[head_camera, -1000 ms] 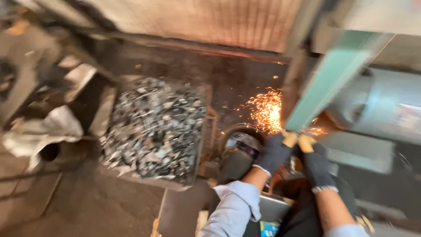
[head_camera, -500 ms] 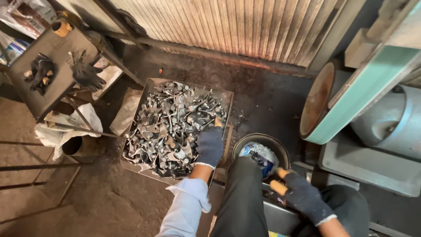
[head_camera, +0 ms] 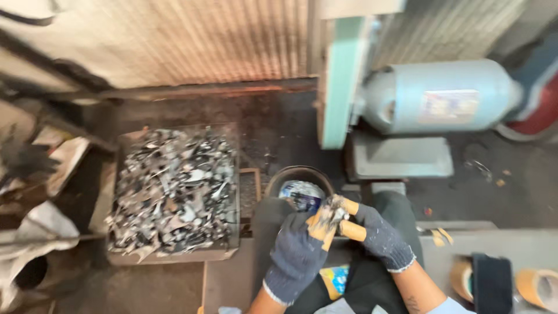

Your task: The person repeatedly picks small metal parts from a tray and grinds them against a belt sander, producing sparks. After each grind, the person places the part back into the tray and repeats the process.

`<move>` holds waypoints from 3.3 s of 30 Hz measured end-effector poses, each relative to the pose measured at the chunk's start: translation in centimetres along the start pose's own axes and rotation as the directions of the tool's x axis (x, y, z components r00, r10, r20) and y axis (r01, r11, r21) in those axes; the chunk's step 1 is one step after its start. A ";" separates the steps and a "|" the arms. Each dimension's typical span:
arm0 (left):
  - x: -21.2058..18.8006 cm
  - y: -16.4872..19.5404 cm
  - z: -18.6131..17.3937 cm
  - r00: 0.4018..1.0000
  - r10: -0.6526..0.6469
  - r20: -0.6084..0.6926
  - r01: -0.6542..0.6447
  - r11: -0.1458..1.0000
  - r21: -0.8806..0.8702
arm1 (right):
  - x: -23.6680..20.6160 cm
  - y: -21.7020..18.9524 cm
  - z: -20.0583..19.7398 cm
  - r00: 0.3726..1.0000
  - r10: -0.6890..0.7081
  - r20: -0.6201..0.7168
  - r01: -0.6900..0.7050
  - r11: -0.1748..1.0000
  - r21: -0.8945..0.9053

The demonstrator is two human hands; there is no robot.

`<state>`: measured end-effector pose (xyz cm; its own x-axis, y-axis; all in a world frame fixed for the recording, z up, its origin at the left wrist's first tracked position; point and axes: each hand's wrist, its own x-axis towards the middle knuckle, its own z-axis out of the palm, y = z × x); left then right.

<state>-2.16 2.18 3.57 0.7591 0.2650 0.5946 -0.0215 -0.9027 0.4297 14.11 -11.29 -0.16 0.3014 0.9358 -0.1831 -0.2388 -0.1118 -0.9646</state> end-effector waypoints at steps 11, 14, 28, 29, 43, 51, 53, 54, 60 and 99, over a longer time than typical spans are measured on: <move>-0.2 4.7 2.6 0.972 -0.190 -0.137 0.157 0.962 -0.223 | -5.3 2.1 -1.5 0.989 -0.011 -0.145 0.037 0.983 0.182; -1.1 4.1 4.4 0.944 -0.318 -0.084 0.270 0.895 -0.355 | -5.0 2.2 -1.7 0.986 -0.015 -0.167 0.038 0.991 0.130; -2.9 1.7 4.3 0.998 -0.046 0.052 0.060 0.945 -0.321 | -5.3 1.6 -1.8 0.969 -0.067 -0.239 0.012 0.974 -0.224; -3.0 1.8 4.2 0.997 -0.061 0.057 0.077 0.933 -0.351 | -5.3 1.8 -1.8 0.968 -0.065 -0.244 -0.001 0.964 -0.265; -1.7 3.1 1.5 0.988 -0.121 0.091 0.147 0.915 -0.375 | -5.9 3.1 -0.7 0.951 0.007 -0.309 -0.051 0.990 -0.133; -1.2 5.1 -0.3 0.960 -0.235 0.150 0.279 0.807 -0.521 | -6.4 6.2 -0.1 0.971 0.148 -0.186 -0.111 0.974 0.199; -1.3 5.5 -0.1 0.958 -0.245 0.150 0.287 0.811 -0.510 | -6.7 6.2 -0.3 0.970 0.179 -0.164 -0.145 0.969 0.202; -1.4 5.6 0.0 0.956 -0.249 0.153 0.292 0.812 -0.506 | -6.8 6.0 -0.3 0.968 0.196 -0.155 -0.162 0.965 0.205; -1.8 5.8 0.2 0.987 -0.155 -0.047 0.116 0.878 -0.465 | -6.5 3.9 0.1 0.994 0.043 -0.101 -0.037 0.997 0.065; -5.2 8.0 3.9 0.413 -0.340 0.845 0.299 -0.826 -0.478 | -9.5 -3.0 3.6 0.856 -0.360 -0.372 0.116 0.834 -0.540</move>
<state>-3.75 -7.71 1.25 0.8705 0.1294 -0.4748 -0.0663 0.9869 0.1474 8.58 -18.67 5.16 0.6871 0.7165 0.1201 0.3344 -0.1651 -0.9279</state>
